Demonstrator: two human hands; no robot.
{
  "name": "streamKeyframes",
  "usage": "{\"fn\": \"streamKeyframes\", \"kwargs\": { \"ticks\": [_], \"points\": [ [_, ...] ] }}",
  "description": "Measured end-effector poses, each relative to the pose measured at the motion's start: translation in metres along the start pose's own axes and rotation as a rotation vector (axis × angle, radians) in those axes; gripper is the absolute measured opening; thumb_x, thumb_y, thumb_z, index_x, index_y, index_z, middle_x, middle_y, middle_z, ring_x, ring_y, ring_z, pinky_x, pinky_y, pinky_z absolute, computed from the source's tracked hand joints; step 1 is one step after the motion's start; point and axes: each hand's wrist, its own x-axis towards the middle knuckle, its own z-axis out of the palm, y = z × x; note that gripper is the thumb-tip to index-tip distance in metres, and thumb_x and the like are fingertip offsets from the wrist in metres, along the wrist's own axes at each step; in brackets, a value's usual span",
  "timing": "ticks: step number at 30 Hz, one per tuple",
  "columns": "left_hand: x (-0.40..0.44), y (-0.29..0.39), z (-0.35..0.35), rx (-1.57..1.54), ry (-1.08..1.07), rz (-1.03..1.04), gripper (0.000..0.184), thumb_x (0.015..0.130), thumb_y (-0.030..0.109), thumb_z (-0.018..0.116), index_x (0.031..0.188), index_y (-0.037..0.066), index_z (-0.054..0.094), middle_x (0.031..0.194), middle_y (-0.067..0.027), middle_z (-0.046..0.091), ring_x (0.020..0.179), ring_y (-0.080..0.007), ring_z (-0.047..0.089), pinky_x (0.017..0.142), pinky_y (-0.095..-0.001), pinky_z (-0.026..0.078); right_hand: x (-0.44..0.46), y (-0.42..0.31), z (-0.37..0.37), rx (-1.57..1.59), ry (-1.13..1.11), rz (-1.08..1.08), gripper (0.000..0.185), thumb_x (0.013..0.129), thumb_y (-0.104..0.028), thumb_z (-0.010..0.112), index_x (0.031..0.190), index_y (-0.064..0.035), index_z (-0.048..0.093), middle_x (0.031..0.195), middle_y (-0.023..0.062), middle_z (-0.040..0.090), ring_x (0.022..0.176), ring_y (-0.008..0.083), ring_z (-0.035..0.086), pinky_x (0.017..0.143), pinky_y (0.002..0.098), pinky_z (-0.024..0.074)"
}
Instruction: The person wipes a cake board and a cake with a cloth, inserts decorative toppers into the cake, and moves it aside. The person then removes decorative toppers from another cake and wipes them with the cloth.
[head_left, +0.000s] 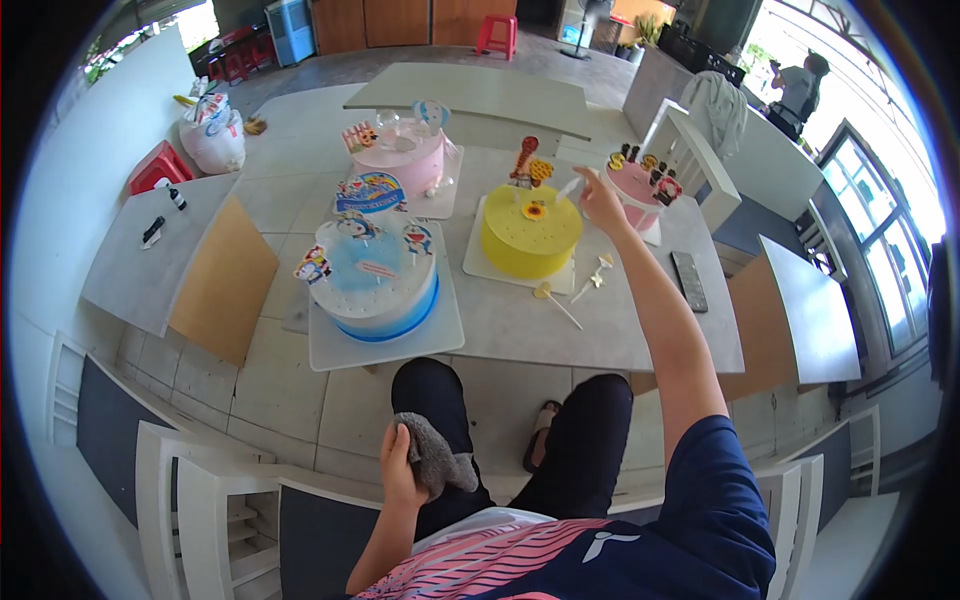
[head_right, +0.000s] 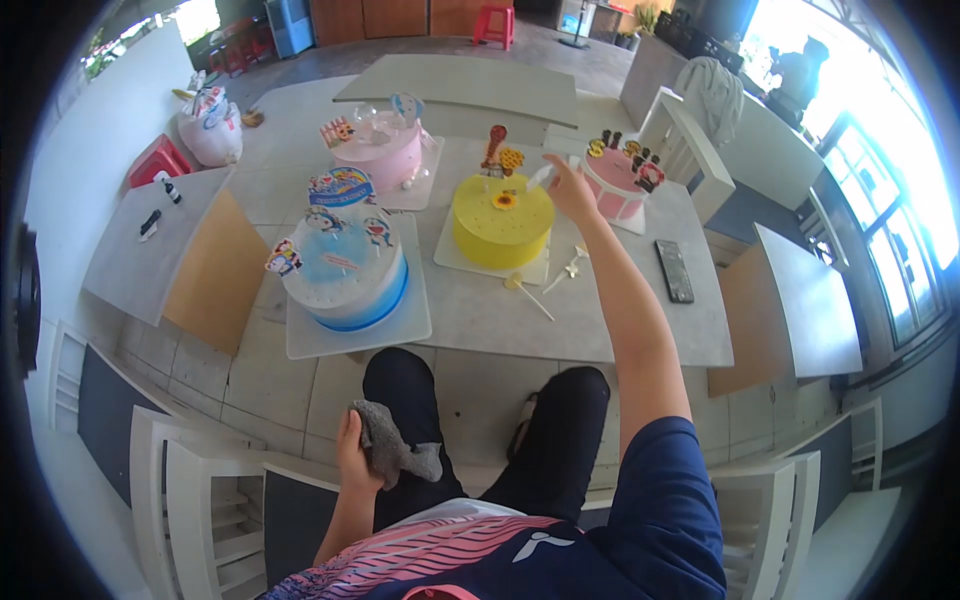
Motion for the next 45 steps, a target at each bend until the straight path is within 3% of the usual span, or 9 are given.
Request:
{"fn": "streamKeyframes", "kwargs": {
  "ticks": [6, 13, 16, 21, 27, 31, 34, 39, 45],
  "points": [
    [0.003, 0.003, 0.0, -0.072, -0.045, -0.053, 0.018, 0.089, 0.023, 0.046, 0.093, 0.006, 0.052, 0.081, -0.004, 0.058, 0.072, -0.016, 0.058, 0.064, -0.0302, 0.048, 0.022, -0.03, -0.008, -0.345, -0.206, -0.077, 0.023, 0.071, -0.014, 0.049, 0.091, -0.0176, 0.06, 0.077, 0.0103, 0.062, 0.075, 0.0304, 0.06, 0.065, 0.0381, 0.0477],
    [0.026, 0.007, 0.029, -0.076, -0.082, -0.039, 0.016, 0.088, 0.017, 0.046, 0.095, 0.005, 0.053, 0.084, -0.0042, 0.058, 0.076, -0.0163, 0.057, 0.068, -0.0305, 0.047, 0.038, -0.054, -0.072, -0.144, -0.093, -0.068, 0.019, 0.075, -0.019, 0.053, 0.091, -0.0093, 0.061, 0.082, 0.0076, 0.064, 0.075, 0.0211, 0.061, 0.063, 0.0345, 0.0472],
    [0.062, 0.008, 0.061, -0.074, -0.119, 0.043, 0.017, 0.087, 0.015, 0.046, 0.097, 0.003, 0.053, 0.088, -0.0046, 0.057, 0.081, -0.0152, 0.056, 0.07, -0.0303, 0.046, 0.002, -0.08, -0.095, 0.582, -0.001, 0.069, 0.021, 0.08, -0.019, 0.053, 0.094, -0.0026, 0.056, 0.088, 0.0048, 0.06, 0.077, 0.0121, 0.059, 0.062, 0.0274, 0.0494],
    [0.159, -0.009, 0.121, -0.084, -0.263, 0.114, 0.019, 0.086, 0.018, 0.049, 0.094, 0.001, 0.055, 0.085, -0.0043, 0.057, 0.08, -0.0122, 0.054, 0.074, -0.0255, 0.042, -0.079, -0.086, -0.06, 1.045, 0.17, 0.089, 0.02, 0.068, -0.001, 0.049, 0.088, -0.0012, 0.049, 0.084, 0.0053, 0.05, 0.072, 0.0151, 0.056, 0.06, 0.031, 0.0538],
    [0.216, -0.062, 0.148, 0.567, -0.354, 0.174, 0.022, 0.084, 0.019, 0.052, 0.086, -0.001, 0.059, 0.079, -0.0007, 0.059, 0.076, -0.0061, 0.051, 0.068, -0.0216, 0.039, -0.124, -0.075, 0.015, 1.413, 0.232, 0.313, 0.021, 0.07, -0.002, 0.046, 0.09, -0.0025, 0.049, 0.086, 0.0074, 0.057, 0.073, 0.0142, 0.057, 0.061, 0.0243, 0.0468],
    [0.219, -0.074, 0.149, 0.441, -0.362, -0.054, 0.021, 0.083, 0.019, 0.052, 0.084, -0.001, 0.06, 0.076, -0.0017, 0.059, 0.071, -0.0065, 0.054, 0.064, -0.0217, 0.041, -0.121, -0.08, 0.017, 0.925, 0.283, 0.205, 0.022, 0.074, 0.003, 0.05, 0.095, 0.0002, 0.047, 0.086, 0.008, 0.056, 0.077, 0.0123, 0.056, 0.068, 0.0241, 0.0449],
    [0.22, -0.07, 0.152, 0.109, -0.314, -0.179, 0.022, 0.083, 0.019, 0.052, 0.083, -0.001, 0.061, 0.079, -0.0034, 0.061, 0.069, -0.0094, 0.057, 0.065, -0.0223, 0.045, -0.117, -0.086, 0.013, 1.016, 0.407, 0.271, 0.022, 0.075, 0.004, 0.052, 0.097, 0.0002, 0.047, 0.082, 0.0067, 0.056, 0.071, 0.0101, 0.055, 0.063, 0.0215, 0.0444],
    [0.23, -0.076, 0.151, 0.471, -0.476, -0.168, 0.022, 0.082, 0.019, 0.056, 0.088, -0.002, 0.061, 0.081, -0.0041, 0.061, 0.071, -0.0082, 0.057, 0.065, -0.0206, 0.044, -0.117, -0.076, 0.017, 0.938, 0.547, 0.297, 0.024, 0.078, 0.004, 0.052, 0.1, -0.0003, 0.046, 0.084, 0.0065, 0.056, 0.072, 0.009, 0.055, 0.062, 0.0205, 0.0445],
    [0.225, -0.076, 0.156, 0.718, -0.506, -0.232, 0.018, 0.08, 0.013, 0.059, 0.091, -0.002, 0.06, 0.081, -0.0032, 0.061, 0.072, -0.0065, 0.055, 0.066, -0.0196, 0.043, -0.121, -0.09, 0.015, 0.962, 0.35, 0.26, 0.034, 0.079, 0.001, 0.054, 0.111, -0.0004, 0.042, 0.096, 0.0098, 0.054, 0.082, 0.0113, 0.056, 0.067, 0.0221, 0.0466]
  ]
}}
